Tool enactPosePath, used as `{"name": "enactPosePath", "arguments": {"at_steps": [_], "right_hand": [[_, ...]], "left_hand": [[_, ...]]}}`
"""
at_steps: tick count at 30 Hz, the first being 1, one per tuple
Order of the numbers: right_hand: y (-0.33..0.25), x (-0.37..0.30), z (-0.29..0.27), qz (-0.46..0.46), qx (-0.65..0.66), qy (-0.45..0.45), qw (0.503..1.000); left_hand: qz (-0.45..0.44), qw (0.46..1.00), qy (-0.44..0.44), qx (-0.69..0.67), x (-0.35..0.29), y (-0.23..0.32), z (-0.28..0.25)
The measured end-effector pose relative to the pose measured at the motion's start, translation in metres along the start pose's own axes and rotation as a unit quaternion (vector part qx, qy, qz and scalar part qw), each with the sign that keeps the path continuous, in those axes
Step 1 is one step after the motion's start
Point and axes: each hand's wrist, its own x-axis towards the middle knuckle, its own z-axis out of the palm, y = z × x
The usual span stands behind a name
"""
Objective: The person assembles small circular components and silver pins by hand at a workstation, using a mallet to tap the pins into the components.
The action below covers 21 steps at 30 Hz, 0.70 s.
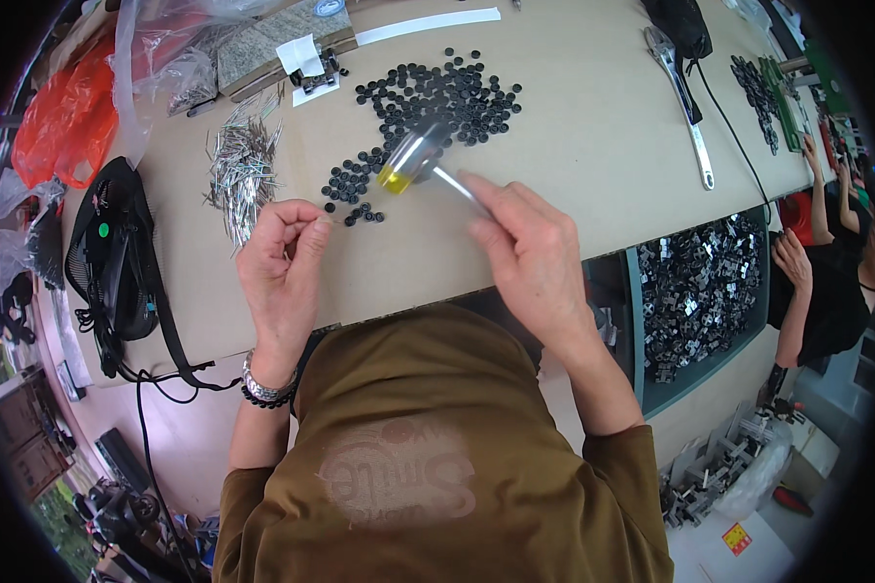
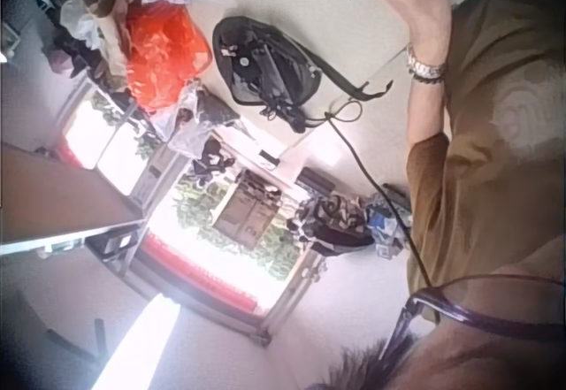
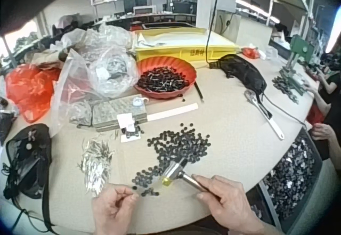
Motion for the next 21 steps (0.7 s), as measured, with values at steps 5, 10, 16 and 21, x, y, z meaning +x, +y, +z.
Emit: {"name": "enactPosePath", "arguments": {"at_steps": [5, 10, 16, 21], "right_hand": [[0.008, 0.000, -0.001, 0.113, 0.148, 0.032, 0.982], [0.006, 0.001, -0.003, 0.196, 0.260, 0.051, 0.944], [0.009, 0.001, -0.004, 0.189, 0.254, 0.039, 0.948], [0.010, 0.000, -0.003, 0.184, 0.246, 0.037, 0.951]], "left_hand": [[0.211, 0.958, 0.032, 0.191, 0.015, -0.004, 0.010], [0.217, 0.951, 0.035, 0.219, 0.016, -0.008, 0.016], [0.226, 0.946, 0.034, 0.230, 0.017, -0.009, 0.017], [0.274, 0.924, 0.045, 0.262, 0.016, -0.005, 0.021]]}}
